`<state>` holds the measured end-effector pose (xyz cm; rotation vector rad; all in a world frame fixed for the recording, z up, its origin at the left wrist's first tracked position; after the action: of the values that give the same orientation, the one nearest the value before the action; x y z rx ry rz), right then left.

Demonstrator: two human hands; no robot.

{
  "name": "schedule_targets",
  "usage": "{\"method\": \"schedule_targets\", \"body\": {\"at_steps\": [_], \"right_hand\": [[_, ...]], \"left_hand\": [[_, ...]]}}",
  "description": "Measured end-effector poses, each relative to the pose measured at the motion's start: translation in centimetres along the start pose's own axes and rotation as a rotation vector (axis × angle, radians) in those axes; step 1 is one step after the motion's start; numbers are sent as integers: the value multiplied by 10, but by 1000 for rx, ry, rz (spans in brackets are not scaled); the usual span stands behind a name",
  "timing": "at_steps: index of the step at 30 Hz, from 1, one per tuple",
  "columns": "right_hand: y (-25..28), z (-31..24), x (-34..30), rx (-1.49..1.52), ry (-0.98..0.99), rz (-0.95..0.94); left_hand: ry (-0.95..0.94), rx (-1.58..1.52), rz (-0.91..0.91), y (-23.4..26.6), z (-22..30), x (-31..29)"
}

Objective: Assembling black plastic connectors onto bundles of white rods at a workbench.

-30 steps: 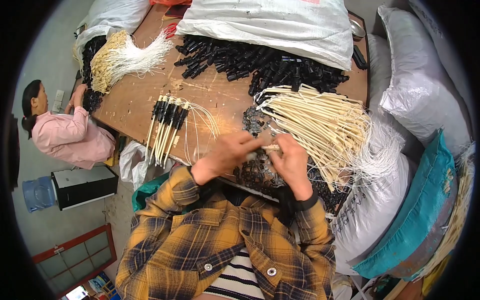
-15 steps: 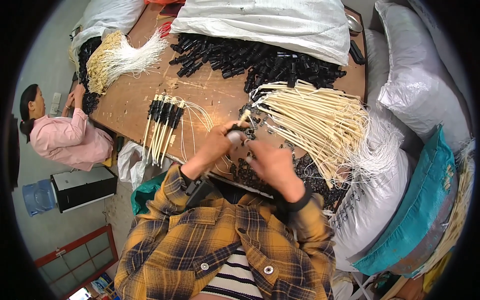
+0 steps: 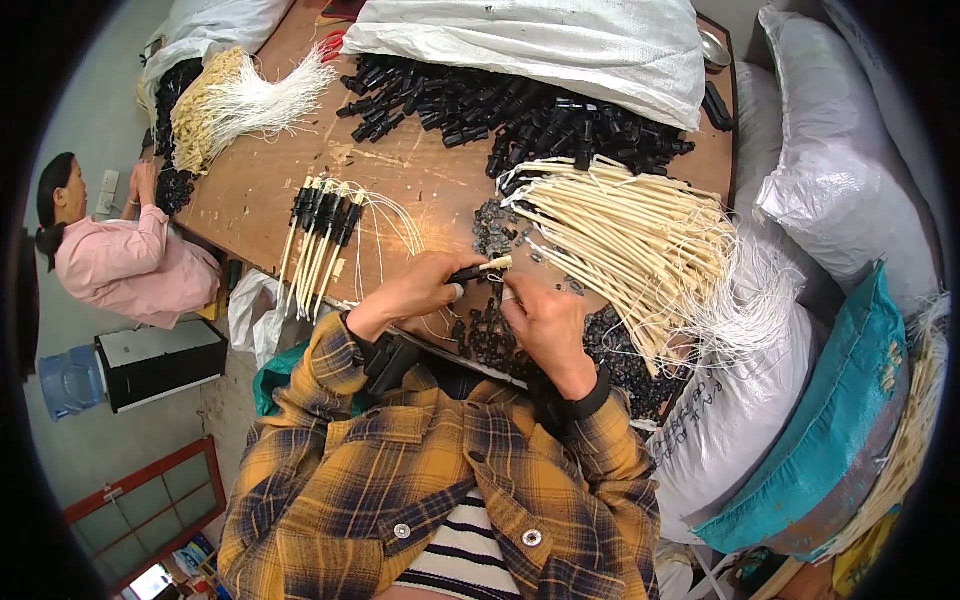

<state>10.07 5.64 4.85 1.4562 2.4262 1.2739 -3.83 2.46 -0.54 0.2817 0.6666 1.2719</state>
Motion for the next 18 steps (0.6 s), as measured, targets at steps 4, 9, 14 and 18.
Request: {"method": "schedule_targets", "body": {"at_steps": [4,9,14,18], "right_hand": [[-7,0,-3,-31,29,-58],[-14,1,-1,68,-29,-90],[-6,8,-2,139,-113,-75],[-6,-1,-6,10,63,-112]], "left_hand": [[7,124,-47,-4,10,1],[-148,166,33,-9,11,2],[30,-294,-34,-10,5,8],[-54,-300,112,0,15,7]]}}
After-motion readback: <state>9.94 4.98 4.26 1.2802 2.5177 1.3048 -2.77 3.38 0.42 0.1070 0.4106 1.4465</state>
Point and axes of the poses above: each hand's wrist, its own x-axis towards the middle knuckle, its own y-axis out of the back of the hand, z = x × y, the point moved 9 cm from there along x, towards the middle knuckle, and after that the axes turned 1 degree about z, right-handed, at the moved point
